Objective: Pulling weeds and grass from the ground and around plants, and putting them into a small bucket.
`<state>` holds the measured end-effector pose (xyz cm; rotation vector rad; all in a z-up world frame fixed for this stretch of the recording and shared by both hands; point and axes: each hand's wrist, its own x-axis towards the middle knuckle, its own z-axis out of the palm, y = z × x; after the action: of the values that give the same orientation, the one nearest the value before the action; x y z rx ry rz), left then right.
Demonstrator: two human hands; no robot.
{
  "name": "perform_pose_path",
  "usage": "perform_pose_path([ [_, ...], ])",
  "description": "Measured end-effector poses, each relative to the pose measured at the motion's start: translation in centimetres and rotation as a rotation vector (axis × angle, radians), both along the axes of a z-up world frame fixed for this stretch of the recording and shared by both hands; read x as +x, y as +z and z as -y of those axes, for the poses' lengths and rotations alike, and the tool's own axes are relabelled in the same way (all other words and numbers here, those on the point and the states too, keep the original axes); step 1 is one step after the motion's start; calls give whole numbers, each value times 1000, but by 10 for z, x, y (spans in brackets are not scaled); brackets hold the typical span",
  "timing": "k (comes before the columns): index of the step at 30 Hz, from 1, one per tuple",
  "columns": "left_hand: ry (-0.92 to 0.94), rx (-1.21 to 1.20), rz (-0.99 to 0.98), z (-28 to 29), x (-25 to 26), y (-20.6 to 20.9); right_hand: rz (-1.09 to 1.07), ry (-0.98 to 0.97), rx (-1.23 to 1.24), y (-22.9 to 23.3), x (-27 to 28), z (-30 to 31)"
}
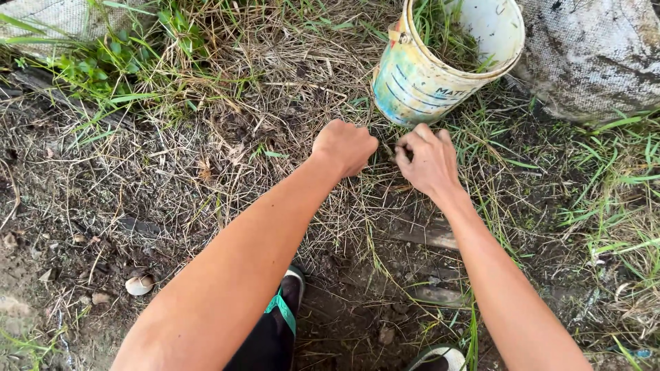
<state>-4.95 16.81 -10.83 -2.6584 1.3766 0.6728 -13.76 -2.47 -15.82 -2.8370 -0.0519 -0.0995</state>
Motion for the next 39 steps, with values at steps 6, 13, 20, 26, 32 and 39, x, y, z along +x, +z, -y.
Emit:
perform_pose_path([
  [6, 9, 5, 16, -2, 0, 2, 114, 161, -100, -2, 1, -7],
  [13, 28, -51, 11, -6, 3, -4, 169, 155, -96, -13, -1, -11],
  [20, -30, -100, 21, -1, 3, 18, 71, 73, 118, 21, -4, 1],
  [26, -79, -287, 112, 2, 10, 37, 120, 22, 250, 51, -5, 9],
  [32, -22, -617, 277, 5, 23, 38, 200, -33, 482, 72, -6, 16],
  [39, 4, -957, 407, 16, 32, 63, 424, -197, 446, 133, 18, 28],
])
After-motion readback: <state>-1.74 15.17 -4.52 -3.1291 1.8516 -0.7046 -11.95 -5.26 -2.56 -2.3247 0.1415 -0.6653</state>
